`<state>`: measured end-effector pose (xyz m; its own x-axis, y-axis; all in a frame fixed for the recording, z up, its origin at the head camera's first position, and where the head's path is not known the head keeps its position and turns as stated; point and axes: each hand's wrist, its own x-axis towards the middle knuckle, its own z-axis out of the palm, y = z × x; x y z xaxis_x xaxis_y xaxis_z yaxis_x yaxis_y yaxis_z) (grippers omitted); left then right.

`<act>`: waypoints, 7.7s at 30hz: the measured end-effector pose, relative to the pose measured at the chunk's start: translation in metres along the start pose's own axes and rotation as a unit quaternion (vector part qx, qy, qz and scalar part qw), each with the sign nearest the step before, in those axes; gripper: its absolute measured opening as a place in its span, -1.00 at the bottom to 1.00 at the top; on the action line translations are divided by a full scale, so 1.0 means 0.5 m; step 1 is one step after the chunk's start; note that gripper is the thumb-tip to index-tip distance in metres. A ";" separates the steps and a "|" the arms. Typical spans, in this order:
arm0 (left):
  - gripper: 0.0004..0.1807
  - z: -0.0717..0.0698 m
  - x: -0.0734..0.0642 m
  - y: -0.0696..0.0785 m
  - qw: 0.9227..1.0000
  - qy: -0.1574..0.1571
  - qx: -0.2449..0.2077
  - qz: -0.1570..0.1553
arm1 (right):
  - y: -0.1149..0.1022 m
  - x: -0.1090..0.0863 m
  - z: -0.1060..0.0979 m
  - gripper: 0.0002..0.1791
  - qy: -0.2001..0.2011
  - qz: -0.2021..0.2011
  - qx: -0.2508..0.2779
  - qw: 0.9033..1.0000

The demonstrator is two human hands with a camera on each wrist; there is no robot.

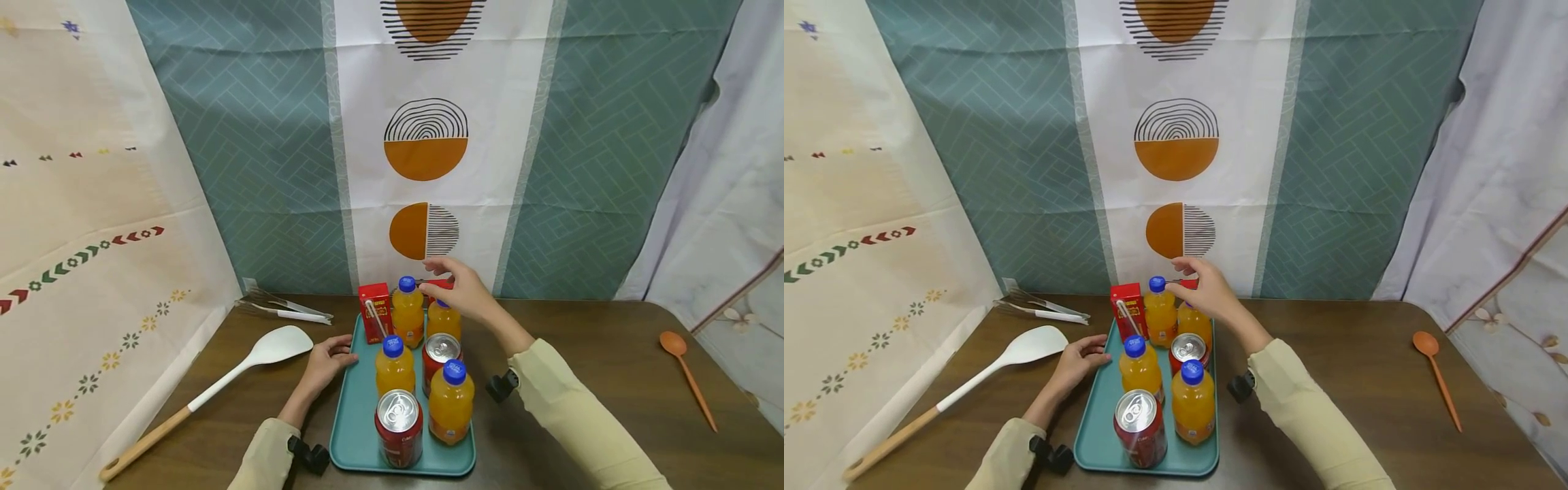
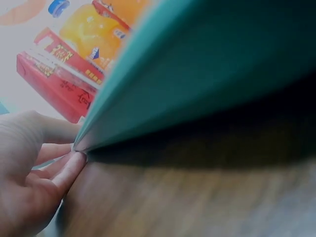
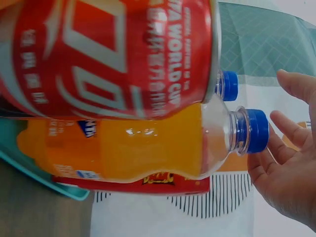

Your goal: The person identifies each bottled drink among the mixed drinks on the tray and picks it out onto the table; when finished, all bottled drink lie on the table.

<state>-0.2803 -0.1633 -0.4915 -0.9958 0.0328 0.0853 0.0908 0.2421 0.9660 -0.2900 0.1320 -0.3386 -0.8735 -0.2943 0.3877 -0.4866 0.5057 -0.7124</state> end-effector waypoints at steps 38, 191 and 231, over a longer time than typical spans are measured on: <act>-0.47 -0.023 0.011 -0.014 0.998 -0.060 -0.023 -0.028 | 0.005 0.085 0.028 -0.53 -0.171 0.001 -0.049 0.984; -0.50 -0.034 -0.032 -0.031 0.999 -0.053 0.000 -0.009 | 0.258 -0.191 -0.387 -0.37 0.154 0.224 -0.150 0.951; -0.51 -0.022 -0.003 -0.006 0.999 -0.047 -0.013 -0.015 | 0.317 -0.204 -0.386 -0.60 0.225 0.264 -0.057 0.936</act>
<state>-0.2794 -0.1749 -0.4917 -0.9926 0.1171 0.0335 0.0588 0.2200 0.9737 -0.2806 0.3984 -0.3781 -0.8972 0.3797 0.2255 0.0383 0.5756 -0.8168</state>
